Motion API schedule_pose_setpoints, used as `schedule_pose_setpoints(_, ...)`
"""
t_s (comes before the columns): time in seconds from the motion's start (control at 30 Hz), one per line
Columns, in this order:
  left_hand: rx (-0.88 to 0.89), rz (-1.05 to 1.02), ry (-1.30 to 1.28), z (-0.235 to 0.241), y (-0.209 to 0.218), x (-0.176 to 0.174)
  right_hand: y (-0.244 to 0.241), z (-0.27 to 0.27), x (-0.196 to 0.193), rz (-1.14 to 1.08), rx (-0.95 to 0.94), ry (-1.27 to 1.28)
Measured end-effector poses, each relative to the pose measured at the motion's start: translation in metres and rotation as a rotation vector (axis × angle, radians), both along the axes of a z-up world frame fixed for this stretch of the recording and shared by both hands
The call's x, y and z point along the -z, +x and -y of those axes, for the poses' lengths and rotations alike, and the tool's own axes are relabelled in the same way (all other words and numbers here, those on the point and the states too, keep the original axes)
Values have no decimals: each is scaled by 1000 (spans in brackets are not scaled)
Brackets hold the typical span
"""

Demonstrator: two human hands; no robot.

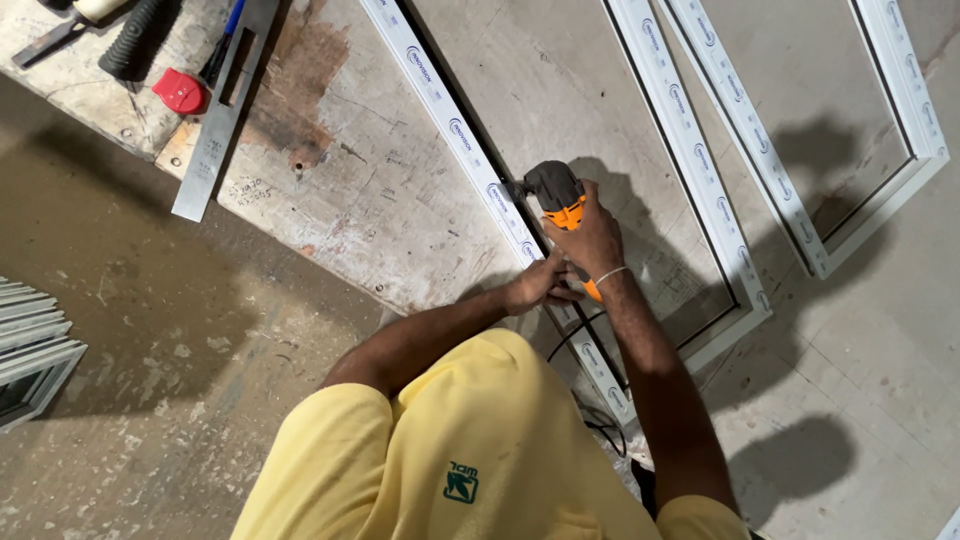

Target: Using a multi-tool to trim or cut a PVC window frame on a workbench.

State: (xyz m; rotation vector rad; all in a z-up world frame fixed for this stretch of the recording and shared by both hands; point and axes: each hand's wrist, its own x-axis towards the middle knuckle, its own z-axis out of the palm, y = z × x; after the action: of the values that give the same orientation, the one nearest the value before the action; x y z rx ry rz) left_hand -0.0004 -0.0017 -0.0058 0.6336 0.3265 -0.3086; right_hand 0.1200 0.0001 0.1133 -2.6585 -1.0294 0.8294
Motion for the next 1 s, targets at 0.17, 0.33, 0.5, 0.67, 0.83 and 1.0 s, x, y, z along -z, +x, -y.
schedule_pose_setpoints(0.17,7,-8,-17,3,2,4,2,3,4,25,-21,27)
schedule_pose_setpoints(0.33,0,-26,-37,7,5,9,1,-2,5,42,6,-54)
schedule_pose_setpoints(0.5,4,4,-22,2,0,-2,6,-3,11,89,-68,-37)
schedule_pose_setpoints(0.67,0,-31,-30,-3,1,-9,5,-11,2,7,-30,7)
schedule_pose_setpoints(0.83,21,-42,-8,-2,1,-9,4,-9,0,-23,5,33)
schedule_pose_setpoints(1.0,-5,-6,43,20,0,29,2,8,-6,-81,64,-16)
